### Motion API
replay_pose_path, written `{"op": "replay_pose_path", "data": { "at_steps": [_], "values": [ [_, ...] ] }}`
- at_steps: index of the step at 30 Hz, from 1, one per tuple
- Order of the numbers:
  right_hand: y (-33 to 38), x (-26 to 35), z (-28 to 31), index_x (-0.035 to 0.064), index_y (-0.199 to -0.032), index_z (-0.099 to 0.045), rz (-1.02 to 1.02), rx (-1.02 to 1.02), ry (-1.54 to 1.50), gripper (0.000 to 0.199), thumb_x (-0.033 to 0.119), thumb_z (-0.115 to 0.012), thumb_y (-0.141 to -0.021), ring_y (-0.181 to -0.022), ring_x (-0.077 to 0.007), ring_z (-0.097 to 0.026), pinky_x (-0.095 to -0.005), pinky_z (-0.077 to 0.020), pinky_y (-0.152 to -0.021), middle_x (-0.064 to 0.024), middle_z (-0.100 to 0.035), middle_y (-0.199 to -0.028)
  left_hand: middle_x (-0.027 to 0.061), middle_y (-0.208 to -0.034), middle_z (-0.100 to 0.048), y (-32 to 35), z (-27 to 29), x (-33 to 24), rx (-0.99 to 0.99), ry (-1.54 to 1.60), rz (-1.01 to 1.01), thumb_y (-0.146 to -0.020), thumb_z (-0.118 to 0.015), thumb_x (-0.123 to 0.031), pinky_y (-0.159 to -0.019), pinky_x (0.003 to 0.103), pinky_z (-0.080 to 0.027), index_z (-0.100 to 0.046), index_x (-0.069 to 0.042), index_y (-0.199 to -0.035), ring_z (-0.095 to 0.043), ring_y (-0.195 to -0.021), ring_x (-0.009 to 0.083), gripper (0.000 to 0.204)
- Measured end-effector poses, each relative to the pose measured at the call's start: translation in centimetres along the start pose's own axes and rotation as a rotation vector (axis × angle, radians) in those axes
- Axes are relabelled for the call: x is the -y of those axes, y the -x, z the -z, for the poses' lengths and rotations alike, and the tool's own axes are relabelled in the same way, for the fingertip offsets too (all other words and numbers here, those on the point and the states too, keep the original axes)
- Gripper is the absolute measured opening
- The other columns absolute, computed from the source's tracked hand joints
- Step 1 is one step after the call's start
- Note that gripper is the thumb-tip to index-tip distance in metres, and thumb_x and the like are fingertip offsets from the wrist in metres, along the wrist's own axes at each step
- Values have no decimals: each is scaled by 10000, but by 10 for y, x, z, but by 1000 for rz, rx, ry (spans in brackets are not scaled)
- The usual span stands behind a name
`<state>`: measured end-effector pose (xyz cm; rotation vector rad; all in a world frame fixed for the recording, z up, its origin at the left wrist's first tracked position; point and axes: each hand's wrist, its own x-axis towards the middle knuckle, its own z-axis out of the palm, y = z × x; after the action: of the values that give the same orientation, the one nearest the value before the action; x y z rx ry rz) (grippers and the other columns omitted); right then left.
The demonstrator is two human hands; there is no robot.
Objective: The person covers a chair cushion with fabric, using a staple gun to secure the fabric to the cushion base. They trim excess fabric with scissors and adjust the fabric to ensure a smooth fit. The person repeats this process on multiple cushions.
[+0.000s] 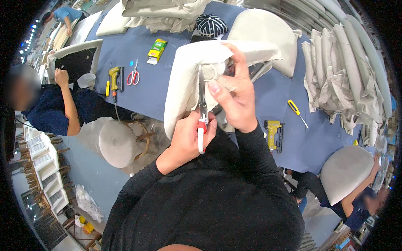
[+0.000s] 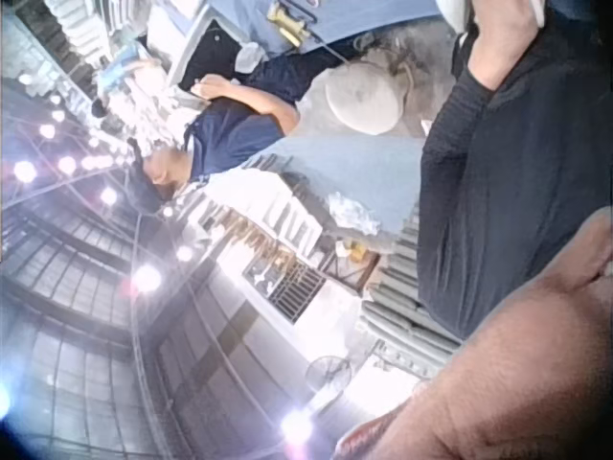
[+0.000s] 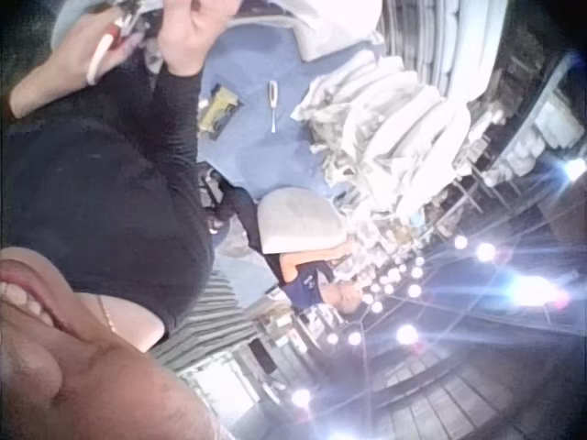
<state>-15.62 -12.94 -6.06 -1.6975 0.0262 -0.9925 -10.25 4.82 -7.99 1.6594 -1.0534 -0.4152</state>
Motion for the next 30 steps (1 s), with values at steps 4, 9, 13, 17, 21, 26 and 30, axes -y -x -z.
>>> {"op": "replay_pose_path", "data": {
  "at_steps": [4, 9, 13, 17, 21, 26, 30],
  "values": [
    [0, -1, -2, -36, -1087, -827, 0, -19, -26, 285, 216, -727, -999, -1492, -363, -444, -472, -342, -1236, -217, -412, -1644, 231, -857, -709, -3, 10, -6, 86, -21, 18, -970, -738, -91, -707, 494, -570, -587, 24, -1159, -732, -790, 451, 267],
    [-2, 2, -8, -57, -1095, -820, -22, -10, 12, 298, 208, -738, -987, -1493, -370, -447, -475, -351, -1232, -226, -408, -1646, 231, -892, -729, 1, 11, -1, 54, -95, 1, -961, -748, -69, -721, 494, -588, -582, 24, -1168, -747, -807, 441, 281],
    [-4, 2, -9, -43, -1100, -826, -23, -8, 23, 296, 214, -738, -983, -1489, -379, -452, -481, -351, -1231, -233, -406, -1646, 201, -990, -779, 2, 12, 4, 70, -132, 35, -958, -767, -55, -758, 463, -627, -604, 16, -1203, -784, -851, 408, 302],
    [1, 6, -7, -27, -1088, -834, -12, 20, 56, 285, 215, -728, -981, -1482, -387, -452, -489, -347, -1230, -241, -398, -1647, 184, -961, -769, 7, 13, 3, 97, -123, 8, -953, -774, -56, -762, 449, -621, -623, 4, -1165, -778, -841, 397, 267],
    [7, 8, -5, -14, -1069, -841, -5, 28, 47, 279, 222, -730, -970, -1475, -390, -452, -492, -341, -1231, -249, -380, -1655, 226, -891, -709, 4, 17, -8, 105, -25, -34, -957, -743, -60, -723, 500, -579, -593, 5, -1110, -740, -827, 451, 223],
    [10, 8, 0, -4, -1051, -847, 11, 62, 113, 272, 226, -738, -957, -1474, -393, -450, -497, -338, -1231, -253, -349, -1676, 213, -864, -716, 5, 20, -19, 107, 22, 3, -959, -748, -66, -700, 491, -578, -602, -4, -1087, -745, -790, 436, 204],
    [9, 10, 3, -10, -1025, -843, 4, 60, 95, 259, 215, -741, -949, -1477, -398, -446, -506, -335, -1232, -245, -330, -1694, 185, -757, -694, 7, 28, -26, 177, 9, 76, -953, -767, -90, -627, 460, -562, -618, -14, -995, -733, -685, 407, 173]
  ]
}}
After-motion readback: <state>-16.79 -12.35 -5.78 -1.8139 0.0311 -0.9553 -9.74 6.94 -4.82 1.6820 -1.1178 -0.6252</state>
